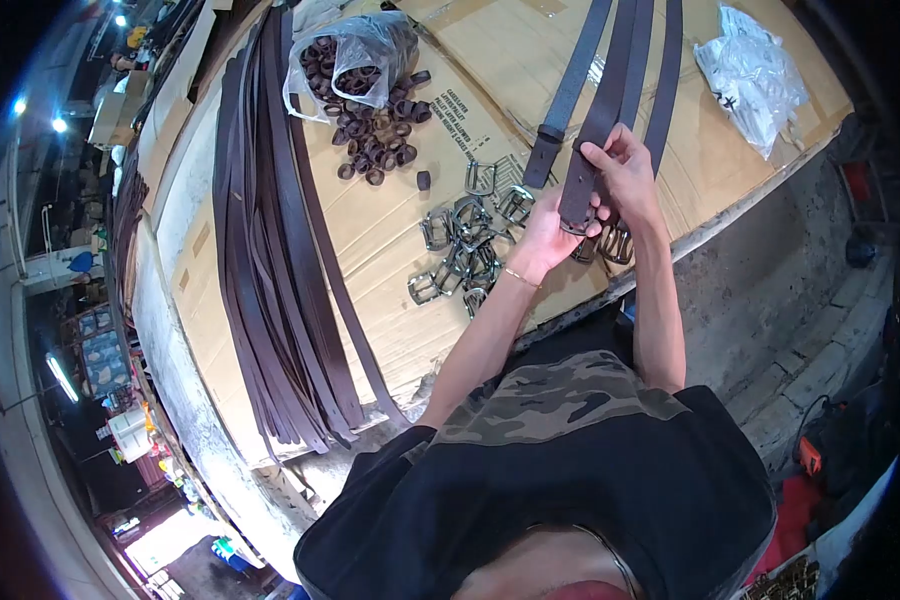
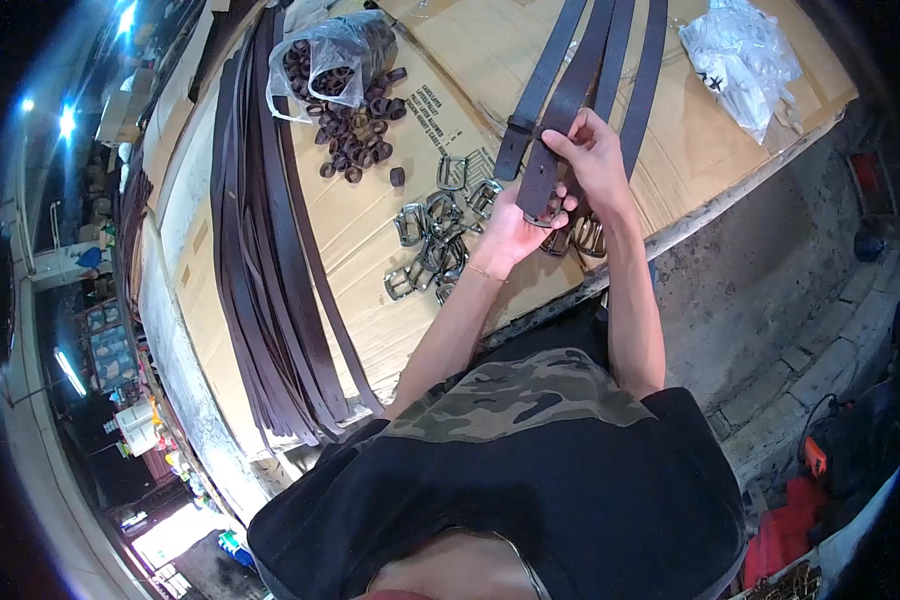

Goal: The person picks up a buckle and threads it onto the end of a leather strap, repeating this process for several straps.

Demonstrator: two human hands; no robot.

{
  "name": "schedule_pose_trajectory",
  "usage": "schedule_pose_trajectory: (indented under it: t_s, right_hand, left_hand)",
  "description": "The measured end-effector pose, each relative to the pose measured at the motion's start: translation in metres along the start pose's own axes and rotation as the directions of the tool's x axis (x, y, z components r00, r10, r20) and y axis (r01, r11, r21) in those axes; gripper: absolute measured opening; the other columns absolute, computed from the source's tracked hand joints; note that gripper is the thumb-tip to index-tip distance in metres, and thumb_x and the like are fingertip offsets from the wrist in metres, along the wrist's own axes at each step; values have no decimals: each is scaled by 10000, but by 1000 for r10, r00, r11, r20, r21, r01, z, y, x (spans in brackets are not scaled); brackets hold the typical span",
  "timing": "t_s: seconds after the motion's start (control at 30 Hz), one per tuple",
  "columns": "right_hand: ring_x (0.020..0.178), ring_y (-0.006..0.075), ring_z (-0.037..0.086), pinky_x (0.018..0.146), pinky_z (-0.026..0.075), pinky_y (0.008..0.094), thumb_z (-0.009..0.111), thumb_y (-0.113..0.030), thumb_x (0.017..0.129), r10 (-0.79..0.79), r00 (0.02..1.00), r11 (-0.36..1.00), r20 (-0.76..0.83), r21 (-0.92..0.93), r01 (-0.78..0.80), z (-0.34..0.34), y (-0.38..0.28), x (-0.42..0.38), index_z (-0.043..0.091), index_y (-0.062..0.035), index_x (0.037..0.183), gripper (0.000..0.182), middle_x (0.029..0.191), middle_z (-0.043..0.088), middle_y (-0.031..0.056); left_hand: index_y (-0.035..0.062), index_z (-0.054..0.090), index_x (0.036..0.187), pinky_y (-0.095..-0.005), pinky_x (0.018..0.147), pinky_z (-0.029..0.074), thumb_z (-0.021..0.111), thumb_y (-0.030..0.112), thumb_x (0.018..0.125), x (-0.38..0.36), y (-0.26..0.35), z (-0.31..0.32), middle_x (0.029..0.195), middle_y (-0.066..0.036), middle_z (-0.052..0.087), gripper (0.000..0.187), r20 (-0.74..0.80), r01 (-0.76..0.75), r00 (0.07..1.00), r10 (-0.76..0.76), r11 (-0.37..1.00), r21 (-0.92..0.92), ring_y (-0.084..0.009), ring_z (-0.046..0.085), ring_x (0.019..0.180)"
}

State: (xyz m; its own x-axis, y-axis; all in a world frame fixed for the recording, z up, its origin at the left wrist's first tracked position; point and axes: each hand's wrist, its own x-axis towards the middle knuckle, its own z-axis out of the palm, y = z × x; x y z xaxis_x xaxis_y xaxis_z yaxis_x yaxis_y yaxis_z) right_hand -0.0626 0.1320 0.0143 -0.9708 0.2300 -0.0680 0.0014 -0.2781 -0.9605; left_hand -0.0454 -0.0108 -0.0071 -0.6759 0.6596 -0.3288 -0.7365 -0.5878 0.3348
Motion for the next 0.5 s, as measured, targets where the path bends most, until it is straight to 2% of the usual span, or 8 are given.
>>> schedule_pose_trajectory:
  t_s: [0.13,0.2,0.23,0.3,0.33,0.4,0.43,0.5]
  right_hand:
    - [696,64,516,643,437,227,706,-38,818,-73,996,997,54,-18,74,-1,-4,-1,501,-64,801,208,767,570,-15]
    - [704,61,518,655,436,227,707,-31,814,-37,997,998,63,-51,40,2,-5,-2,492,-63,799,218,766,572,-17]
    - [704,61,518,655,436,227,707,-31,814,-37,997,998,67,-50,41,1,-3,-2,492,-63,799,218,766,572,-17]
    - [704,52,510,640,428,218,704,-32,817,-135,990,985,51,-99,139,-2,0,0,470,-61,793,238,763,570,-21]
    - [704,52,510,640,428,218,704,-32,817,-136,989,985,54,-97,141,-3,1,0,470,-61,793,238,763,570,-21]
    - [704,42,502,622,417,207,701,-33,820,-146,989,979,38,-140,150,-3,0,-2,447,-64,788,258,759,567,-19]
    - [704,42,502,622,417,207,701,-33,820,-147,988,979,37,-139,151,-2,0,-4,447,-64,788,258,759,567,-19]
    - [706,37,498,617,411,207,695,-33,826,-121,990,984,68,-120,129,2,-1,-7,427,-62,786,272,738,550,-25]
  left_hand:
    - [32,595,953,-321,550,426,454,205,932,-5,-2,4,817,-100,631,224,-33,-9,999,11,999,38,-292,607,757]
    - [55,579,973,-317,541,421,439,297,968,-4,-2,8,789,-97,613,280,6,-8,1000,7,997,74,-285,602,761]
    - [55,579,973,-317,541,421,439,297,968,-6,-2,9,789,-97,613,280,6,-11,1000,11,997,74,-285,602,761]
    - [83,560,1018,-311,526,415,422,446,975,-12,3,15,774,-99,602,391,1,35,999,-35,999,0,-283,599,764]
    - [83,560,1018,-311,526,415,422,446,975,-15,6,17,774,-99,602,391,1,32,999,-32,999,1,-283,599,764]
    - [104,541,1040,-305,510,414,418,555,945,-20,11,17,769,-101,598,477,13,97,995,-98,995,34,-278,599,746]
    - [104,541,1040,-305,510,414,418,555,945,-21,11,17,769,-101,598,477,13,98,995,-99,995,36,-278,599,746]
    - [82,550,1010,-298,501,417,485,456,952,-18,9,16,765,-100,595,384,-55,47,998,-39,989,138,-267,601,717]
